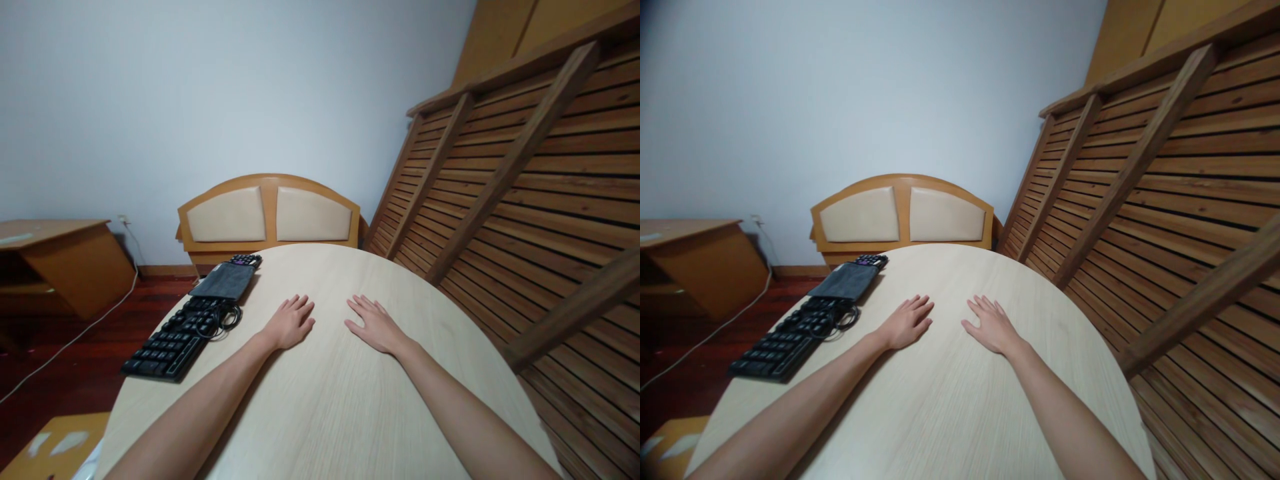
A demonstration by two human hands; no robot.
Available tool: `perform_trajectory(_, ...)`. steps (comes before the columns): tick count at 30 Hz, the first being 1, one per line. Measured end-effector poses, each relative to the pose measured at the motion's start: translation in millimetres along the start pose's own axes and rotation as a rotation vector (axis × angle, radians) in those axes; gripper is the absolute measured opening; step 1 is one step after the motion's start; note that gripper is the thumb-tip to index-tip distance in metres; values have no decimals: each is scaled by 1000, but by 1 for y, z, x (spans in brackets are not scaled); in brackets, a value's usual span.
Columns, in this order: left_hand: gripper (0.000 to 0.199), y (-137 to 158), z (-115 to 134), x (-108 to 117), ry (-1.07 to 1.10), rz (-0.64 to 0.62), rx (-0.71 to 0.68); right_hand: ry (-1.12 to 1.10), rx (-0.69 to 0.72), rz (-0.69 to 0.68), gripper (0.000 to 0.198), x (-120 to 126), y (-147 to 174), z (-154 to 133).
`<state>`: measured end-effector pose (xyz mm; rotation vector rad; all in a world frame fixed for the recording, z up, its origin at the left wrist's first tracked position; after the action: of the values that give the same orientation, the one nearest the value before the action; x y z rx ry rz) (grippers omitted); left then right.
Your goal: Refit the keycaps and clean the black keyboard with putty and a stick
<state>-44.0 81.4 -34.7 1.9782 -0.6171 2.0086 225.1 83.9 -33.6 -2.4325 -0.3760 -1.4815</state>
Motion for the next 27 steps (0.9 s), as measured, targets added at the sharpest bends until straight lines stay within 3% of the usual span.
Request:
perform_trajectory(5,66,3,1,3,-5,-18,-30,3,3,-10,73,1,0,-2)
perform_trajectory(23,60,3,1,3,-39,11,-22,-2,2,-4,73,-1,-1,2)
perform_trajectory(27,54,0,-15,18,-161,62,105,-12,-1,-1,73,0,-1,0)
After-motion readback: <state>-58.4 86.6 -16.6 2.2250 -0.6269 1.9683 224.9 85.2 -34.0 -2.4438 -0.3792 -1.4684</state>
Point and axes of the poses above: each hand's wrist, its own y-axis away from the middle knuckle, its own x-axis out of the back of the hand, z = x × y, the point moved 1 cm from there along -y, towards the middle knuckle, and after that the axes turned 12 degrees about -y, right-handed, at the moved point
